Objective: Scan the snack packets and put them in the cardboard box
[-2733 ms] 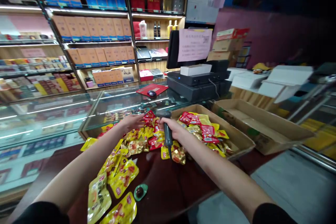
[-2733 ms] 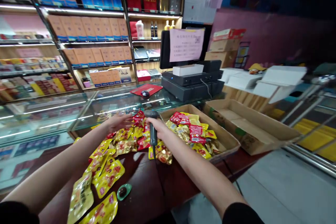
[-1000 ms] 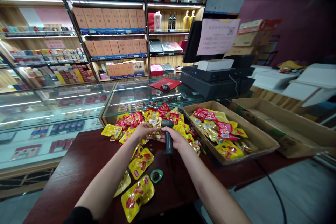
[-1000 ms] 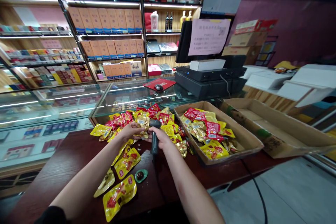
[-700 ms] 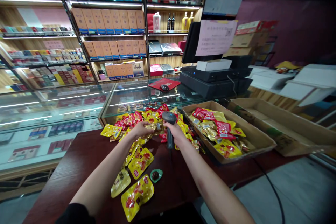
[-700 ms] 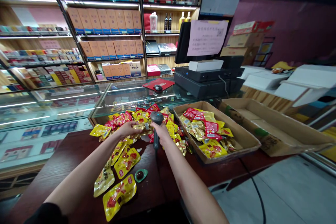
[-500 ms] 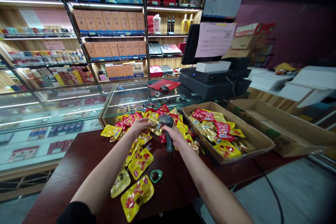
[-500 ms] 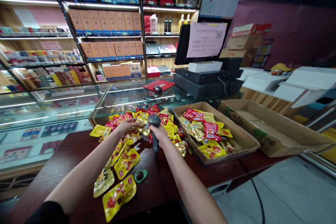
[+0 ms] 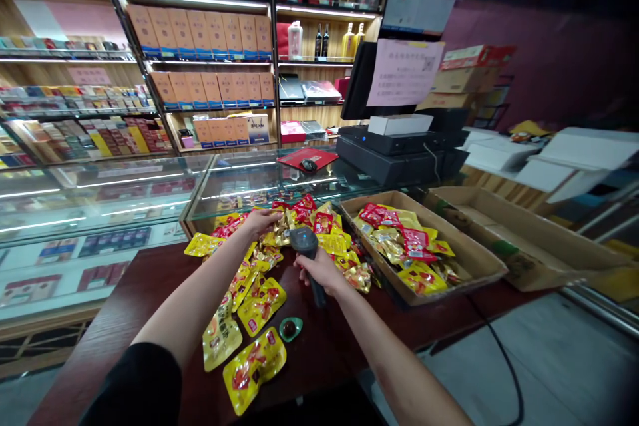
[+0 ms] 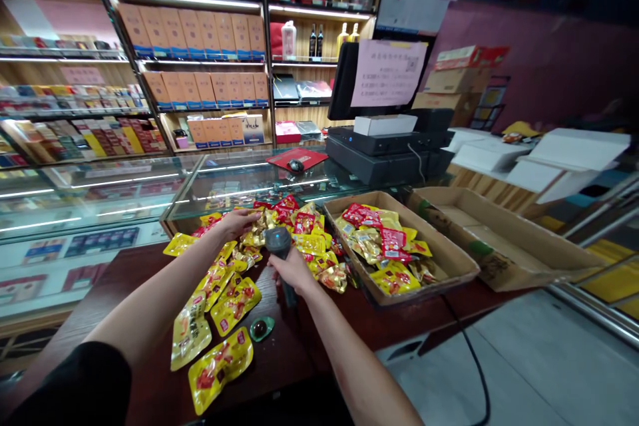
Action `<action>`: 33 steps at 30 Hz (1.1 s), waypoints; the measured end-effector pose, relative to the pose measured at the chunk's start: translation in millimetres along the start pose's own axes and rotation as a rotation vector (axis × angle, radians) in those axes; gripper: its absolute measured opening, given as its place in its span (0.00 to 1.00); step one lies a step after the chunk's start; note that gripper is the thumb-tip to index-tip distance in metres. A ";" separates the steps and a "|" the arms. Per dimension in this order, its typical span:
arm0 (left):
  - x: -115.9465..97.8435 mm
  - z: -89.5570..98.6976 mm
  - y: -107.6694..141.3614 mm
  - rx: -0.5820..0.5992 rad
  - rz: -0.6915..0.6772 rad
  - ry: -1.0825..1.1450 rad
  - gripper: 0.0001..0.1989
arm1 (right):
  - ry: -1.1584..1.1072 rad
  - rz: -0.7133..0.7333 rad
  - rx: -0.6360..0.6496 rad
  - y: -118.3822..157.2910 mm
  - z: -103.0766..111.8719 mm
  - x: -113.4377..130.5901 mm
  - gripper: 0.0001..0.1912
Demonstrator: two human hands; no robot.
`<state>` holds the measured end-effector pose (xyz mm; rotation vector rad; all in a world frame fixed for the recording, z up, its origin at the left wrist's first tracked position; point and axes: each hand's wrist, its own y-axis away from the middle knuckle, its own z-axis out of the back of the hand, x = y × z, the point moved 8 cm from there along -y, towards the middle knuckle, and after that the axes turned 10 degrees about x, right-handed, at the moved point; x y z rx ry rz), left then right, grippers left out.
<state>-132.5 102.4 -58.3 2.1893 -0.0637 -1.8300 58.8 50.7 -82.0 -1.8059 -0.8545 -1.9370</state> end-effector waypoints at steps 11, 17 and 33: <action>1.7 -1.8 -11.2 0.020 -0.030 -0.035 0.21 | -0.006 -0.043 -0.021 -0.9 -17.6 -11.8 0.09; -0.1 -1.3 -14.0 0.047 -0.047 -0.078 0.24 | -0.008 -0.060 -0.024 0.5 -19.7 -10.7 0.09; 0.4 2.5 -15.8 0.005 -0.029 -0.124 0.21 | -0.022 -0.057 -0.025 3.5 -21.3 -4.9 0.09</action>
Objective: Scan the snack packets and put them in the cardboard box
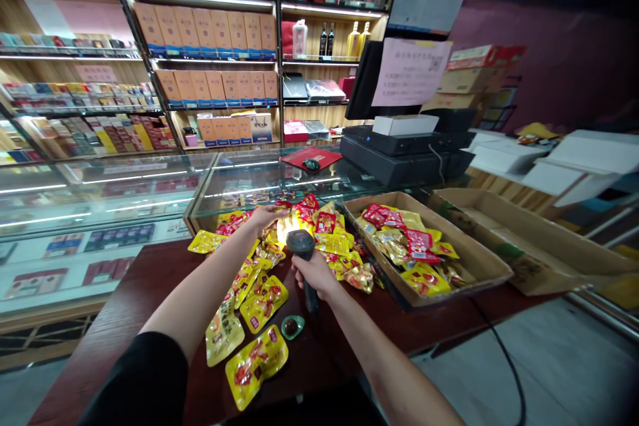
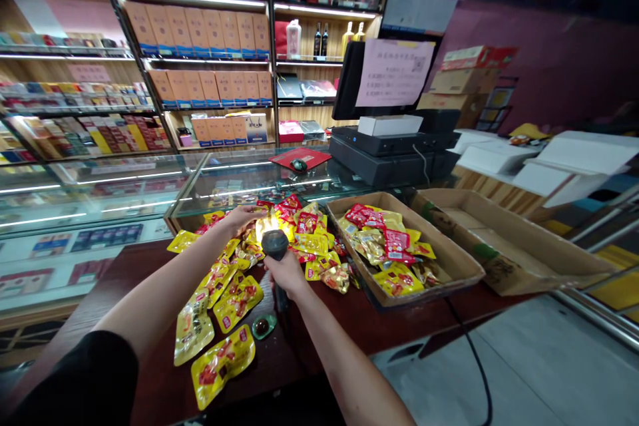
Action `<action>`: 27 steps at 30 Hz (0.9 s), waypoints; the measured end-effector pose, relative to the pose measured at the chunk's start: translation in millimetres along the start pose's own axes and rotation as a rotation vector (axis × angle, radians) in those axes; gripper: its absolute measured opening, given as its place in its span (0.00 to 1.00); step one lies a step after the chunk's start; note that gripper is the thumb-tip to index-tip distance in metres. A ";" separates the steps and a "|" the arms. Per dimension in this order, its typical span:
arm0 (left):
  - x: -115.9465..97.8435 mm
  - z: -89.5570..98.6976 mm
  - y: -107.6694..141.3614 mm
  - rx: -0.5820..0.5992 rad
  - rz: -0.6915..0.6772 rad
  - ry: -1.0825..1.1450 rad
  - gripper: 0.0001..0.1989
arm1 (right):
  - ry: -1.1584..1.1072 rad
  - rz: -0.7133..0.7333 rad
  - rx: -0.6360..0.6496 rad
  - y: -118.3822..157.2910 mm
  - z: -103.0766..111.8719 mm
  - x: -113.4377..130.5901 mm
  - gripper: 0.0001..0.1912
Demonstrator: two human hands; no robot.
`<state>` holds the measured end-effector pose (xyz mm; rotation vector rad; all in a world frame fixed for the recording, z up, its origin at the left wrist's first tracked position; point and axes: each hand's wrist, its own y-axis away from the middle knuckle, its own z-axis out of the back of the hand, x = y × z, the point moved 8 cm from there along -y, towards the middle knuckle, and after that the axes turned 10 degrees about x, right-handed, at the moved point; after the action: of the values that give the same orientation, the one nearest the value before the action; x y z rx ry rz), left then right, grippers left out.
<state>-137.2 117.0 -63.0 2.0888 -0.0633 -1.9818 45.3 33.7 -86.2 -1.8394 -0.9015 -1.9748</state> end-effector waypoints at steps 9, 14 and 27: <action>-2.7 -9.0 16.1 0.049 0.062 0.064 0.20 | -0.023 0.251 -0.219 -8.5 40.3 48.7 0.06; 1.9 -15.5 26.7 0.089 0.146 0.094 0.16 | -0.429 -0.053 0.028 -45.3 53.2 54.2 0.05; -6.8 -58.2 26.2 0.254 0.292 0.470 0.07 | -0.597 -0.157 0.289 -42.6 89.8 62.9 0.02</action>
<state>-76.5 102.3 -48.6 2.4790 -0.5189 -1.3394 81.4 134.1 -36.6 -2.2614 -1.4468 -1.2731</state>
